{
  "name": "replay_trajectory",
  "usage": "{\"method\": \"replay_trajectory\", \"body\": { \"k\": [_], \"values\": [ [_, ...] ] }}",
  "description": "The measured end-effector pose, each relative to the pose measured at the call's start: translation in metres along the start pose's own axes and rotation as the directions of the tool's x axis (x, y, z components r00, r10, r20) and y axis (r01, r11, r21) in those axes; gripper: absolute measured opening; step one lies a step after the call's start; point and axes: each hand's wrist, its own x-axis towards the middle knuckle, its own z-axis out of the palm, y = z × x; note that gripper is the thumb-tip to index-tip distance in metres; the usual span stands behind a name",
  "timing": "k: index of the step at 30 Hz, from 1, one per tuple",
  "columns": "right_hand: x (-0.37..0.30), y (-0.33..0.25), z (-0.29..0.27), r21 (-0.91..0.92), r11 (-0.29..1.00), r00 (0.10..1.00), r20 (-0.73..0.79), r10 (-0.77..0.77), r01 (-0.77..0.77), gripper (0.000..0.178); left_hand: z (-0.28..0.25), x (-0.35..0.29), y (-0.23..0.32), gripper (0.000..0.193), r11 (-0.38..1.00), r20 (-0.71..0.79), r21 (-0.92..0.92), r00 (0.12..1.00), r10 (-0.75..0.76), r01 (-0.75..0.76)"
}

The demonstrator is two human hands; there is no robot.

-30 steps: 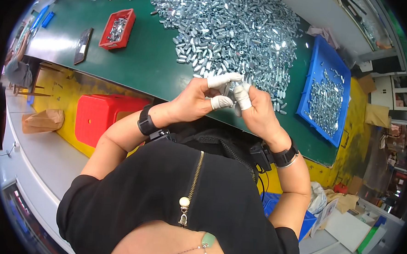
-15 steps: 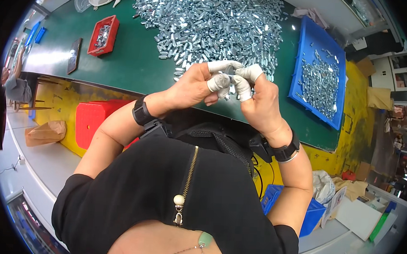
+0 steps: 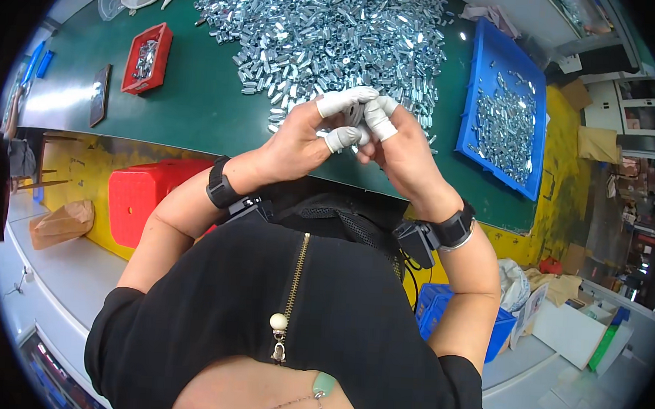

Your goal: Sorting and counting small metal components at a production workstation.

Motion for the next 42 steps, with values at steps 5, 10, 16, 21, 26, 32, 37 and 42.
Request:
{"method": "replay_trajectory", "body": {
  "k": [5, 10, 16, 21, 26, 32, 37, 42],
  "values": [
    [0.011, 0.016, -0.007, -0.391, 0.888, 0.969, 0.048, -0.244, 0.243, 0.014, -0.022, 0.0, 0.005, 0.035, 0.797, -0.011, -0.361, 0.853, -0.523, 0.484],
    [-0.003, -0.012, -0.068, -0.962, 0.241, 0.848, -0.02, -0.529, 0.128, 0.012, -0.09, -0.027, -0.036, 0.033, 0.838, -0.433, -0.452, 0.746, -0.505, 0.305],
    [-0.002, 0.005, -0.131, -0.969, 0.232, 0.736, -0.215, -0.642, -0.08, 0.024, -0.1, -0.06, -0.054, 0.036, 0.821, -0.496, -0.414, 0.659, -0.566, 0.393],
    [0.01, 0.025, -0.124, -0.981, 0.136, 0.895, -0.183, -0.406, -0.139, 0.019, -0.099, -0.071, -0.047, 0.038, 0.802, -0.488, -0.452, 0.644, -0.589, 0.39],
    [0.007, 0.049, -0.157, -0.969, 0.053, 0.901, -0.242, -0.36, -0.239, 0.019, -0.102, -0.073, -0.039, 0.039, 0.807, -0.505, -0.46, 0.638, -0.581, 0.371],
    [0.005, 0.04, -0.122, -0.9, 0.436, 0.885, -0.228, -0.406, -0.032, 0.024, -0.08, -0.053, -0.027, 0.038, 0.797, -0.367, -0.451, 0.731, -0.576, 0.402],
    [-0.004, 0.001, -0.035, -0.675, 0.674, 0.919, 0.015, -0.394, 0.3, 0.023, -0.043, -0.024, -0.006, 0.038, 0.782, -0.092, -0.409, 0.832, -0.547, 0.47],
    [-0.009, 0.008, -0.028, -0.45, 0.782, 0.893, 0.09, -0.442, 0.432, 0.024, -0.012, -0.01, 0.011, 0.043, 0.759, 0.167, -0.384, 0.848, -0.503, 0.525]
  ]
}}
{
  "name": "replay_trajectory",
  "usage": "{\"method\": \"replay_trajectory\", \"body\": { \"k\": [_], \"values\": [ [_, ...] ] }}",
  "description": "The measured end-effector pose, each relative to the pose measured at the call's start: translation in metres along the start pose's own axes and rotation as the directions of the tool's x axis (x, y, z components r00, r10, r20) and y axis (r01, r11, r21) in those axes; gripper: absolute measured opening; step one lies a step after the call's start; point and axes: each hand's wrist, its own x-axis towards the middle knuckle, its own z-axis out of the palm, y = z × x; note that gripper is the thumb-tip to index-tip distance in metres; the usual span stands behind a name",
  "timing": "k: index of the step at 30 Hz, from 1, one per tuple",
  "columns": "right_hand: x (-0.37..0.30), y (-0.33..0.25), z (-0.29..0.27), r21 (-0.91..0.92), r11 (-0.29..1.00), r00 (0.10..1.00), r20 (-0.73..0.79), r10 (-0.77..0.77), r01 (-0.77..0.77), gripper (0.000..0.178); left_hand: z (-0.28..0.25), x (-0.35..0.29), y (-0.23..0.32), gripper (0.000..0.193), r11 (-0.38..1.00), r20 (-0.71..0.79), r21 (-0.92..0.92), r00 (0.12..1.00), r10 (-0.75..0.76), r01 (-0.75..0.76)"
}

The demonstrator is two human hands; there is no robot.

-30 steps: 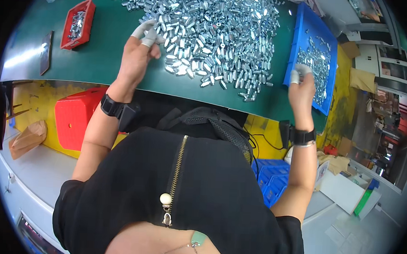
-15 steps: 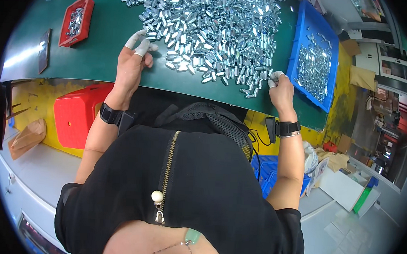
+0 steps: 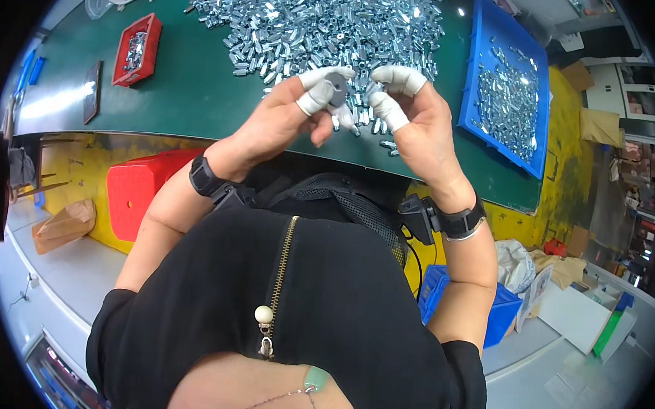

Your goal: Sorting and counting small metal components at a production workstation.

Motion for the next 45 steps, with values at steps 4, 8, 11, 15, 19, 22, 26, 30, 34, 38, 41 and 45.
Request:
{"method": "replay_trajectory", "body": {
  "k": [4, 8, 11, 15, 19, 22, 26, 30, 34, 38, 41, 45],
  "values": [
    [-0.005, 0.005, 0.009, -0.102, 0.994, 0.999, -0.001, -0.045, 0.044, 0.027, 0.018, 0.0, -0.006, 0.038, 0.972, 0.064, -0.225, 0.997, -0.046, 0.059],
    [-0.014, 0.0, 0.01, -0.232, 0.96, 0.983, -0.064, -0.174, 0.155, 0.025, 0.023, -0.002, -0.005, 0.036, 0.976, 0.083, -0.207, 0.995, -0.049, 0.065],
    [-0.014, -0.014, 0.01, -0.356, 0.915, 0.978, -0.014, -0.208, 0.19, 0.021, 0.025, -0.002, -0.005, 0.033, 0.986, 0.063, -0.168, 0.998, 0.023, -0.012],
    [-0.013, -0.018, 0.008, -0.464, 0.869, 0.983, 0.018, -0.184, 0.171, 0.017, 0.022, -0.002, -0.006, 0.037, 0.988, 0.057, -0.145, 0.996, 0.064, -0.055],
    [-0.007, -0.021, 0.012, -0.518, 0.843, 0.989, 0.052, -0.137, 0.144, 0.014, 0.019, -0.005, -0.007, 0.041, 0.988, 0.02, -0.124, 0.995, 0.098, -0.095],
    [-0.001, -0.021, 0.019, -0.498, 0.851, 0.986, 0.068, -0.152, 0.165, 0.012, 0.016, -0.008, -0.004, 0.042, 0.987, -0.014, -0.104, 0.993, 0.12, -0.121],
    [0.006, -0.021, 0.028, -0.441, 0.878, 0.982, 0.06, -0.178, 0.186, 0.01, 0.01, -0.011, -0.002, 0.042, 0.988, -0.049, -0.083, 0.991, 0.126, -0.13],
    [0.01, -0.025, 0.034, -0.502, 0.853, 0.99, 0.073, -0.121, 0.142, 0.01, 0.005, -0.014, -0.002, 0.041, 0.987, -0.08, -0.095, 0.989, 0.124, -0.131],
    [0.014, -0.024, 0.037, -0.552, 0.823, 0.991, 0.088, -0.102, 0.134, 0.011, 0.0, -0.014, -0.004, 0.041, 0.987, -0.094, -0.1, 0.988, 0.119, -0.129],
    [0.015, -0.022, 0.037, -0.515, 0.853, 0.995, 0.087, -0.041, 0.081, 0.01, -0.003, -0.014, -0.005, 0.041, 0.989, -0.08, -0.1, 0.991, 0.105, -0.113],
    [0.015, -0.02, 0.036, -0.47, 0.881, 0.996, 0.086, -0.012, 0.051, 0.011, -0.002, -0.013, -0.004, 0.04, 0.987, -0.076, -0.122, 0.993, 0.091, -0.1],
    [0.012, -0.013, 0.031, -0.476, 0.871, 0.99, 0.127, -0.066, 0.12, 0.011, 0.002, -0.011, -0.003, 0.037, 0.988, -0.124, -0.096, 0.987, 0.106, -0.118]
  ]
}}
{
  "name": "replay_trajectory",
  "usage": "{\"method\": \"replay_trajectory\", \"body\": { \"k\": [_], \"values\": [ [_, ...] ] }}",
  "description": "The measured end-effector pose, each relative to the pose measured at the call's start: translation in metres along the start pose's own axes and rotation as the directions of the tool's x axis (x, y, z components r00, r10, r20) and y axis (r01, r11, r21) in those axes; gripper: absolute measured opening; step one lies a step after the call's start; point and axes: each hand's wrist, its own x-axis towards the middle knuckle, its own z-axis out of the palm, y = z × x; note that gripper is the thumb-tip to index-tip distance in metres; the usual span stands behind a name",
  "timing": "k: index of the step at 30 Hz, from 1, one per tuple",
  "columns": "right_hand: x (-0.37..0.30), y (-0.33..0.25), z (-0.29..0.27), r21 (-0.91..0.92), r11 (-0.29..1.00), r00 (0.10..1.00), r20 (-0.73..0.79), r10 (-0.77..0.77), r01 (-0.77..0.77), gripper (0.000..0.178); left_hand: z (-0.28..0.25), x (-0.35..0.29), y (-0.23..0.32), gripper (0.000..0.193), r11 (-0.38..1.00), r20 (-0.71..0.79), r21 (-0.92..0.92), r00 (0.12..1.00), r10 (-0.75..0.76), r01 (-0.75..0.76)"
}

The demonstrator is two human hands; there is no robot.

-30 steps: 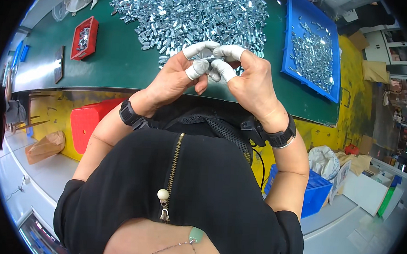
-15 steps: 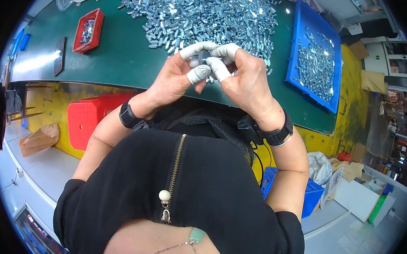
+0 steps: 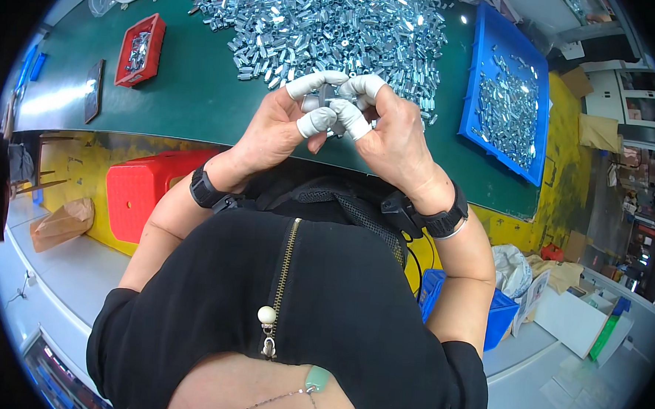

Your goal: Sorting and counting small metal components at a production workstation.

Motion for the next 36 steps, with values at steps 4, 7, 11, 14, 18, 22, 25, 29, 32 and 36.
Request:
{"method": "replay_trajectory", "body": {
  "k": [4, 7, 11, 14, 18, 22, 25, 29, 32, 36],
  "values": [
    [-0.003, 0.001, 0.0, 0.076, 0.997, 0.998, -0.062, -0.029, 0.034, 0.011, 0.0, 0.001, 0.002, 0.041, 0.999, 0.051, 0.033, 0.998, -0.028, 0.027],
    [-0.005, 0.001, -0.002, 0.034, 0.999, 0.998, -0.043, -0.036, 0.037, 0.008, 0.002, 0.0, 0.0, 0.041, 0.998, 0.053, 0.022, 0.997, -0.06, 0.059],
    [-0.008, 0.0, -0.003, 0.088, 0.996, 1.0, 0.005, 0.009, -0.01, 0.006, 0.002, -0.002, -0.004, 0.041, 0.997, 0.055, 0.016, 0.995, -0.078, 0.078],
    [-0.01, 0.003, -0.001, 0.095, 0.996, 1.0, 0.006, 0.003, -0.004, 0.006, 0.002, -0.003, -0.002, 0.041, 0.996, 0.064, 0.03, 0.995, -0.082, 0.081],
    [-0.01, 0.002, 0.0, 0.063, 0.998, 1.0, 0.006, -0.003, 0.003, 0.006, 0.001, -0.005, -0.003, 0.039, 0.996, 0.076, 0.036, 0.993, -0.089, 0.086],
    [-0.01, -0.004, 0.003, 0.059, 0.998, 0.999, 0.026, 0.038, -0.039, 0.007, -0.001, -0.009, -0.004, 0.036, 0.995, 0.079, 0.032, 0.992, -0.094, 0.092],
    [-0.01, -0.006, 0.006, 0.059, 0.996, 0.997, 0.047, 0.067, -0.07, 0.007, -0.003, -0.011, -0.004, 0.035, 0.995, 0.085, 0.028, 0.991, -0.102, 0.1],
    [-0.009, -0.007, 0.008, 0.051, 0.996, 0.994, 0.073, 0.075, -0.079, 0.007, -0.006, -0.014, -0.005, 0.034, 0.993, 0.091, 0.026, 0.989, -0.117, 0.115],
    [-0.01, -0.009, 0.009, 0.038, 0.997, 0.996, 0.074, 0.057, -0.06, 0.007, -0.006, -0.017, -0.005, 0.034, 0.994, 0.088, 0.023, 0.99, -0.106, 0.105],
    [-0.013, -0.011, 0.008, 0.021, 0.998, 0.994, 0.088, 0.059, -0.061, 0.006, -0.003, -0.021, -0.003, 0.035, 0.995, 0.107, 0.023, 0.99, -0.096, 0.094]
  ]
}}
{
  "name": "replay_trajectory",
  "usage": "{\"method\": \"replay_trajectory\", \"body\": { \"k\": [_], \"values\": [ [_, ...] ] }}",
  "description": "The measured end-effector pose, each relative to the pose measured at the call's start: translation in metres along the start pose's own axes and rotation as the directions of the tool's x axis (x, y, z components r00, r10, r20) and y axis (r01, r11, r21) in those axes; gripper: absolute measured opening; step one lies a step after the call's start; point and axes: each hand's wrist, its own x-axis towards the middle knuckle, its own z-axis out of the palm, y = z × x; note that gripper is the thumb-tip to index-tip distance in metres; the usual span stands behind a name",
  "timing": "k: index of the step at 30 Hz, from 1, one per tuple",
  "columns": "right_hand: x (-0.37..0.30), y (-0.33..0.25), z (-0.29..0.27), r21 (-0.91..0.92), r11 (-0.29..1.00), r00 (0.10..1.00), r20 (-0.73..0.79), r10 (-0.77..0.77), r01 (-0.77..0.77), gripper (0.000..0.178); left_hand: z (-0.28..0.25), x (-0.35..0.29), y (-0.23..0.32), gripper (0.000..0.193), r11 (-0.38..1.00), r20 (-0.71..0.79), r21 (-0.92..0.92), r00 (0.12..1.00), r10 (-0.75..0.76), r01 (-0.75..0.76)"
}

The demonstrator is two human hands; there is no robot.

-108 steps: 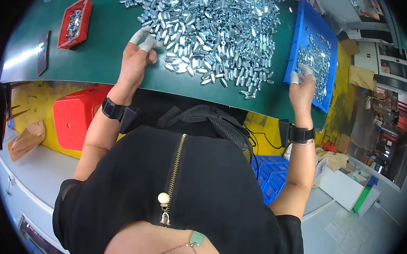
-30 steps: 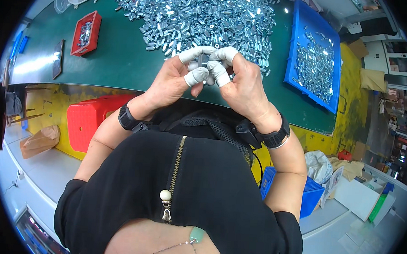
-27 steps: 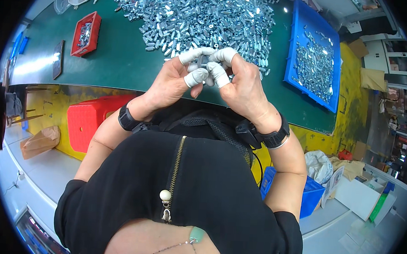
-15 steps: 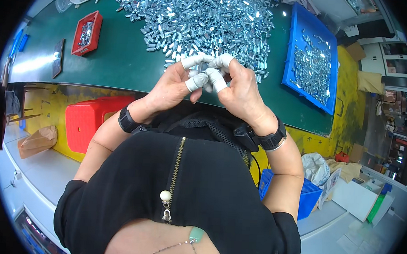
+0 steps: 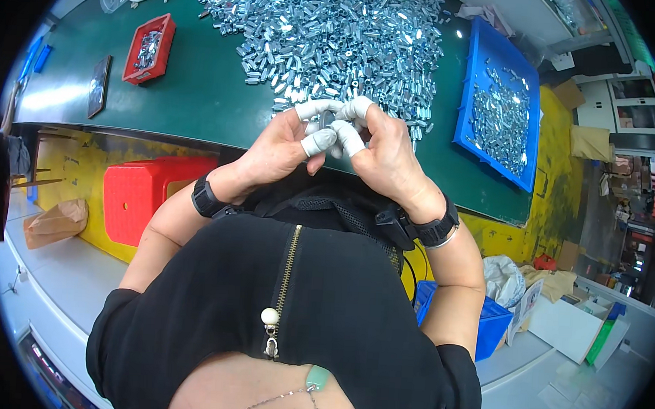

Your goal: Sorting and counting small metal components at a production workstation.

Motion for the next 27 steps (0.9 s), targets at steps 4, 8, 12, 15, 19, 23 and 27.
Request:
{"method": "replay_trajectory", "body": {
  "k": [4, 8, 12, 15, 19, 23, 27],
  "values": [
    [-0.004, -0.003, -0.003, 0.032, 0.999, 1.0, -0.008, -0.029, 0.03, 0.006, 0.004, -0.001, 0.003, 0.036, 0.999, 0.009, -0.038, 1.0, 0.007, -0.007],
    [-0.008, 0.002, -0.002, -0.077, 0.96, 0.951, -0.132, -0.278, 0.27, 0.007, 0.006, -0.001, 0.004, 0.034, 0.999, 0.049, -0.047, 0.999, -0.001, 0.004],
    [-0.01, 0.003, -0.005, 0.086, 0.989, 0.988, -0.107, -0.11, 0.12, 0.008, 0.007, 0.0, 0.004, 0.04, 0.999, 0.059, -0.018, 0.997, 0.044, -0.043],
    [-0.01, 0.01, -0.005, 0.201, 0.977, 0.996, -0.049, 0.076, -0.064, 0.011, 0.01, 0.002, -0.001, 0.044, 0.99, -0.009, 0.057, 0.992, 0.126, -0.125],
    [-0.01, 0.011, 0.004, 0.336, 0.94, 0.993, -0.073, 0.092, -0.063, 0.011, 0.013, 0.006, -0.003, 0.044, 0.968, -0.022, 0.112, 0.973, 0.23, -0.226],
    [-0.005, -0.001, 0.004, 0.252, 0.968, 0.987, -0.158, 0.039, 0.002, 0.01, 0.004, 0.008, -0.004, 0.042, 0.991, -0.04, 0.063, 0.992, 0.122, -0.119],
    [-0.001, -0.004, 0.008, 0.158, 0.974, 0.951, -0.287, -0.112, 0.163, 0.007, 0.001, 0.007, 0.003, 0.042, 0.996, 0.021, -0.034, 0.996, 0.088, -0.087]
  ]
}}
